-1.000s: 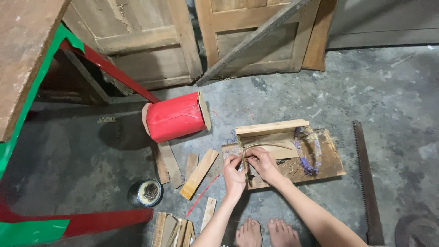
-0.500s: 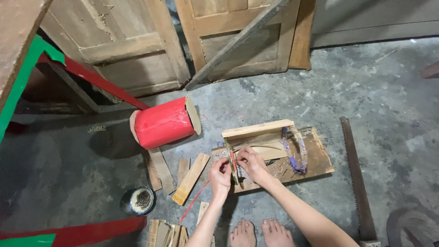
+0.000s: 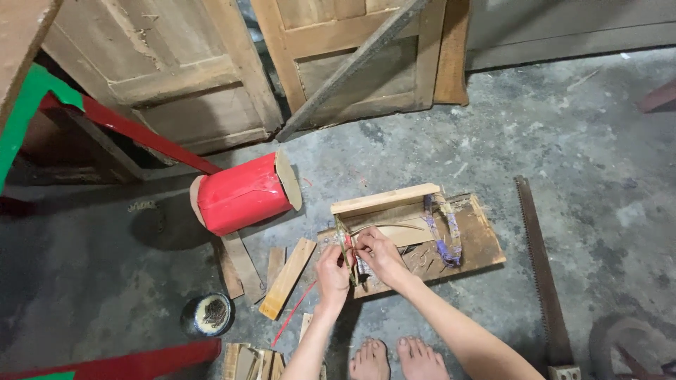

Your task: Assembling a small wooden box by hammering wooden slats together.

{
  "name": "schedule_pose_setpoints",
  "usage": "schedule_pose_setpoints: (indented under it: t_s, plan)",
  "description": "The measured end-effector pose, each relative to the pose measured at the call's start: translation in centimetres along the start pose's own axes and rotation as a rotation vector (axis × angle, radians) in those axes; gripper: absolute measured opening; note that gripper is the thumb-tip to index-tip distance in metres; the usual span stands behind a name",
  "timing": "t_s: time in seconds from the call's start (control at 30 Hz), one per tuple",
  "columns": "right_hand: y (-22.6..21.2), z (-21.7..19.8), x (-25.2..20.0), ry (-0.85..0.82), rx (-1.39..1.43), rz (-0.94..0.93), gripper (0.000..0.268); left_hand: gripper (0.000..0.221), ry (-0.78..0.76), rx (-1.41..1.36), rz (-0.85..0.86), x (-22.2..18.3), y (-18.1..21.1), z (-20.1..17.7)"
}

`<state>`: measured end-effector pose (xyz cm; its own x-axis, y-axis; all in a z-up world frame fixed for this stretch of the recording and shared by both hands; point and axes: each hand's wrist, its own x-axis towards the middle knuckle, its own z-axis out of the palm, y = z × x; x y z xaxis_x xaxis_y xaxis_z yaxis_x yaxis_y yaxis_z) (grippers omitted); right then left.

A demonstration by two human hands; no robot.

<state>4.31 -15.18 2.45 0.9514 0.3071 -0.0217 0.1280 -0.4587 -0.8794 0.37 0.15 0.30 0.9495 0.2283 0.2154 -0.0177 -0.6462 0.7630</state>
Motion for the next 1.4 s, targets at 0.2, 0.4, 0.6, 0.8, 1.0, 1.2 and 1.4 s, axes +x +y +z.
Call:
schedule_pose_setpoints:
  t_s: [0.2, 0.4, 0.6, 0.8, 1.0, 1.2, 1.4]
  plan:
    - [-0.6, 0.3, -1.0, 0.106, 0.008, -0.083, 0.009, 0.011, -0.151, 0.216, 0.314, 0.5, -1.1, -0.8]
    - [-1.1, 0.6, -1.7, 0.156, -0.009, -0.136, 0.011, 0.011, -0.161, 0.346, 0.472, 1.0, -0.7, -1.2]
    - [-3.6, -0.3, -6.6, 0.194, -0.03, -0.122, 0.02, 0.01, -0.227, 0.309, 0.368, 0.8, -0.7, -1.4]
    - [1.2, -1.0, -18.3, 0.395, 0.037, 0.046, 0.028, 0.014, -0.18, 0.17, 0.362, 0.7, -2.1, -0.3]
    - [8.4, -4.4, -27.8, 0.559, -0.178, 0.362, 0.021, 0.021, -0.174, 0.125, 0.345, 0.8, -0.8, -1.1]
    - [16.4, -3.9, -35.6, 0.634, -0.495, 0.474, 0.044, 0.02, -0.149, 0.083, 0.32, 0.8, 1.6, -2.2]
    - [20.9, -1.4, -39.8, 0.417, -0.838, 0.893, 0.056, 0.022, -0.135, 0.125, 0.291, 0.8, 0.9, -1.7]
